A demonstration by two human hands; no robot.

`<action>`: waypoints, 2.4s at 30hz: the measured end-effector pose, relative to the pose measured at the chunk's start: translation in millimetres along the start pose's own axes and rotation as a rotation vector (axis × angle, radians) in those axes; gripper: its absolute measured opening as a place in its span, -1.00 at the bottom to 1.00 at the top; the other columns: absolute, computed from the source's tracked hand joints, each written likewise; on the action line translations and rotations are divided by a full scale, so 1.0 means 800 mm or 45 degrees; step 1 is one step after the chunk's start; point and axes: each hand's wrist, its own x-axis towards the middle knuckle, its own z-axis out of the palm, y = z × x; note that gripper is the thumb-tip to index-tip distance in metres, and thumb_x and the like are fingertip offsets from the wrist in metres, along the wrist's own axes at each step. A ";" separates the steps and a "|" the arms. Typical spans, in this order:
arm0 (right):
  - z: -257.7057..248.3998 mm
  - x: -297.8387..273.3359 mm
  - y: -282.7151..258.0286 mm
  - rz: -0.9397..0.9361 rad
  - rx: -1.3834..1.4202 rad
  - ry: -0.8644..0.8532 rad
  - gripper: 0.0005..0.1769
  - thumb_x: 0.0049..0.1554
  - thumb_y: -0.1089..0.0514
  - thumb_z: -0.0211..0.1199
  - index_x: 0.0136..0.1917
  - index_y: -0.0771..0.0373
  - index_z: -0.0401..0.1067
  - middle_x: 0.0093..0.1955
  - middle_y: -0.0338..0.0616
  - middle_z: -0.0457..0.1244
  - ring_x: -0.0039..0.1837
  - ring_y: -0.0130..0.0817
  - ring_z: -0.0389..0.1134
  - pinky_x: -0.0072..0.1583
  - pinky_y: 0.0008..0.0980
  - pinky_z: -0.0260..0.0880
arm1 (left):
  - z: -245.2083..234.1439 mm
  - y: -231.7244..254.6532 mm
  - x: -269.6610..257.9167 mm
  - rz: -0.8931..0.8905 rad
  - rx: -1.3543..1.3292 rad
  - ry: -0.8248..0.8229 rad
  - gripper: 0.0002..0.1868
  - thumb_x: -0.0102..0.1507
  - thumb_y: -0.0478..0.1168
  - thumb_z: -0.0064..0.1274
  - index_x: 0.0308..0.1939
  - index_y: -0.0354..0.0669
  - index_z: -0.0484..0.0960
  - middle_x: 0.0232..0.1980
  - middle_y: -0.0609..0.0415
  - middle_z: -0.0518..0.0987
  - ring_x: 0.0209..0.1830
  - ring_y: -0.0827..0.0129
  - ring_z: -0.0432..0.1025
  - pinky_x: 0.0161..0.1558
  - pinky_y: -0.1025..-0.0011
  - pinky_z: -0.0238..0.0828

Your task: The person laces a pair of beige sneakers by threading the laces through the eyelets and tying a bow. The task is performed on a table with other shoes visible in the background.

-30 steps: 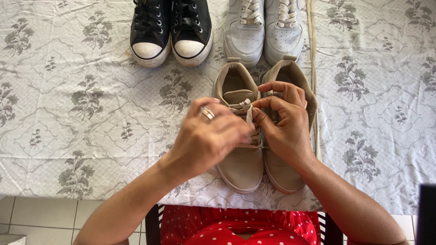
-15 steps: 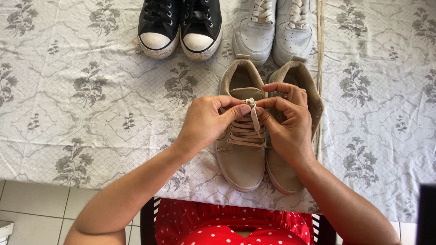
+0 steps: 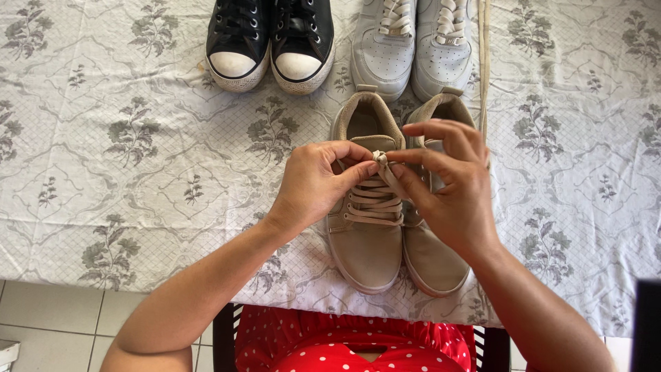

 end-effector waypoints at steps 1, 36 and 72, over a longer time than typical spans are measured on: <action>-0.004 0.003 0.000 -0.032 -0.042 0.000 -0.76 0.07 0.16 0.51 0.05 -0.01 0.64 0.32 -0.32 0.30 0.48 -0.19 0.13 0.43 -0.12 0.10 | -0.001 0.000 0.000 0.014 0.046 -0.003 -0.79 0.22 -0.12 0.26 -0.14 -0.13 0.79 -0.29 0.17 0.75 -0.40 0.61 0.58 -0.37 0.60 0.53; 0.027 -0.016 -0.004 0.044 0.019 0.152 -0.89 0.16 0.39 0.35 -0.15 0.33 0.43 0.16 -0.08 0.25 0.11 -0.30 0.37 0.03 -0.40 0.45 | -0.003 -0.024 -0.004 0.361 0.411 0.271 -0.87 0.36 -0.22 0.14 -0.16 -0.22 0.62 -0.20 0.07 0.66 -0.41 0.45 0.59 -0.41 0.50 0.55; -0.094 -0.081 0.052 0.189 0.744 0.156 -0.58 0.47 0.14 0.11 0.52 0.32 0.24 0.41 -0.07 0.22 0.35 -0.40 0.33 0.36 -0.47 0.38 | -0.023 0.015 -0.025 0.443 0.294 0.348 -0.81 0.54 -0.29 -0.01 0.20 -0.27 0.50 0.19 0.01 0.57 0.27 0.27 0.45 0.36 0.30 0.35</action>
